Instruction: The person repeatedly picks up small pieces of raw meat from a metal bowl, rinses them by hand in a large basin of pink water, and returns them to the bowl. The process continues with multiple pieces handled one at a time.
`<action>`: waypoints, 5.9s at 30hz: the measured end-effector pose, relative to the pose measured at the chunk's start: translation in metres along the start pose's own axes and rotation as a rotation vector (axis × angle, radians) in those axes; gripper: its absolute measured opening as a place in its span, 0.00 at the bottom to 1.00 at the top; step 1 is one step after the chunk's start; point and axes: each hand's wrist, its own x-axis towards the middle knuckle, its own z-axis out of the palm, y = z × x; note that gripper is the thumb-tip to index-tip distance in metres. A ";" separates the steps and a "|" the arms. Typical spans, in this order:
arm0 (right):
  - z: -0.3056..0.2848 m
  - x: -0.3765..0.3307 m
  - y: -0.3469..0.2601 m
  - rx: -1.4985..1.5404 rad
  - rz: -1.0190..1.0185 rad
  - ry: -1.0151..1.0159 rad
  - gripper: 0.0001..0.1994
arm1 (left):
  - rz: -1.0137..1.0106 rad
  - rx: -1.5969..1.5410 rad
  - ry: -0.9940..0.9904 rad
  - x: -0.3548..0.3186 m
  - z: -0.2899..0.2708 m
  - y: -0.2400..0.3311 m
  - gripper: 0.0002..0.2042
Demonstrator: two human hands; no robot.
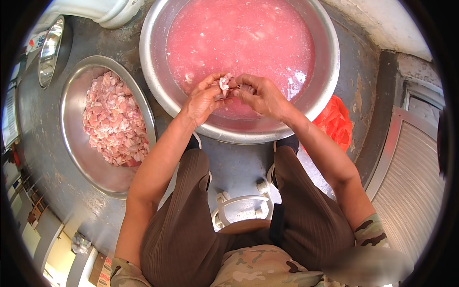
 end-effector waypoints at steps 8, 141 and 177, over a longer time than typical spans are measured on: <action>0.005 -0.005 0.004 0.149 0.124 0.089 0.08 | 0.017 -0.154 -0.098 0.000 0.001 0.005 0.16; -0.022 0.004 0.017 0.774 0.306 -0.003 0.13 | -0.142 -0.260 -0.152 -0.004 -0.008 0.004 0.15; 0.004 0.008 0.063 0.683 0.626 -0.375 0.16 | -0.249 1.003 -0.206 0.001 -0.005 0.014 0.16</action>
